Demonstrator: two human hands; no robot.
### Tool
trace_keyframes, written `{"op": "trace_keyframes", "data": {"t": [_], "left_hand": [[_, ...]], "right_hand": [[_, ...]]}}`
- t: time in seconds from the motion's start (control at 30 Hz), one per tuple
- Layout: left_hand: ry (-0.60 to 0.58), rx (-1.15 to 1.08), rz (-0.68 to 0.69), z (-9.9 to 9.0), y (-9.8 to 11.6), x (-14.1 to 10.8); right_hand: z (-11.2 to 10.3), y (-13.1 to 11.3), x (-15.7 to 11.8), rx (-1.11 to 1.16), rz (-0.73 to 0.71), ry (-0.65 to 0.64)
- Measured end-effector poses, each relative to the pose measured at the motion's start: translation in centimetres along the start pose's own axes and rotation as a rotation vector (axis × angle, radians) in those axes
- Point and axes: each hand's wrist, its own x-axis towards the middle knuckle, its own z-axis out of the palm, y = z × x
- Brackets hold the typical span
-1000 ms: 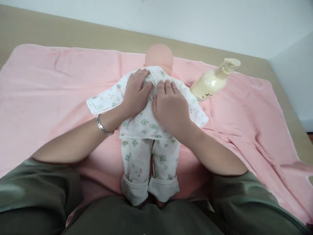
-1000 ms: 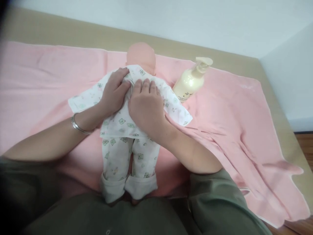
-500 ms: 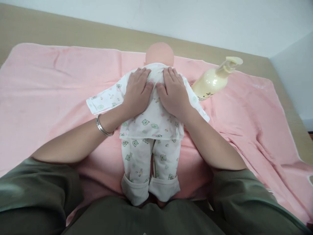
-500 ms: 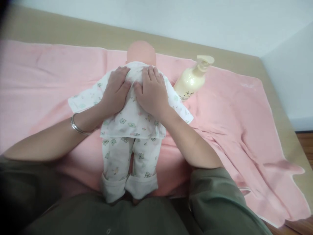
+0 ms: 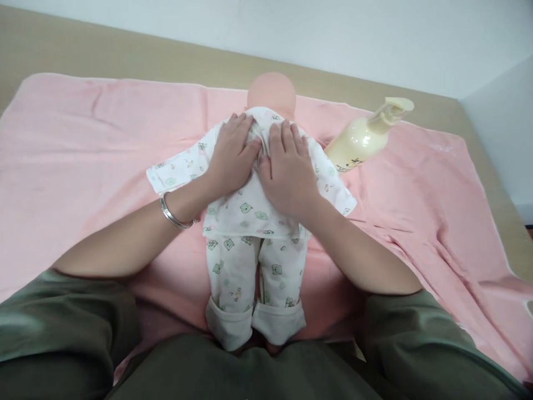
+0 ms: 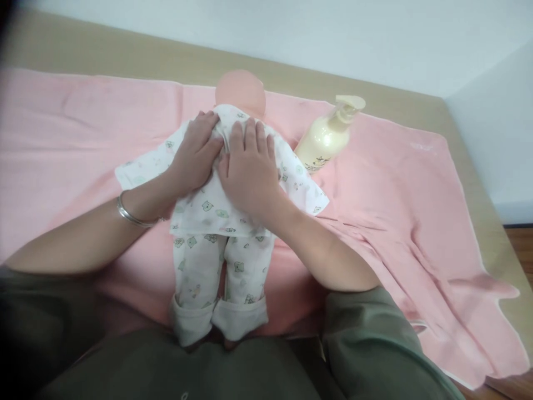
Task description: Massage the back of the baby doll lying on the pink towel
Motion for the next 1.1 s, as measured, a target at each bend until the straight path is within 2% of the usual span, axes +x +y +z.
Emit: {"op": "trace_keyframes", "data": {"t": [0.1,0.17,0.3,0.43,0.6,0.73,0.87,1.0,1.1], "left_hand": [[-0.018,0.018,-0.027,-0.2,-0.2,0.5],[0.002,0.036,-0.054,0.1,0.4,0.0],[0.038,0.072,-0.015,0.9,2.5,-2.4],[0.036,0.057,0.046,1.1,3.4,-3.5],[0.003,0.035,-0.041,0.1,1.6,-1.1],[0.013,0.026,-0.023,-0.2,0.3,0.2],[0.06,0.051,-0.025,0.6,1.9,-1.6],[0.095,0.076,0.032,1.3,4.0,-3.9],[0.09,0.018,0.037,1.2,3.5,-3.7]], "right_hand": [[0.0,-0.6,-1.1,0.043,-0.041,0.028],[-0.4,-0.4,-0.9,0.069,-0.042,-0.012],[-1.2,1.2,1.4,0.093,0.035,-0.115],[-0.8,2.4,2.8,0.13,0.062,-0.045],[-0.4,0.8,0.2,0.044,0.009,0.005],[-1.0,-0.3,-1.1,-0.026,-0.045,0.003],[-1.6,1.0,0.7,0.062,0.004,-0.095],[-1.4,2.5,2.7,0.089,0.063,-0.076],[-1.3,2.3,2.8,0.035,0.066,-0.07]]}}
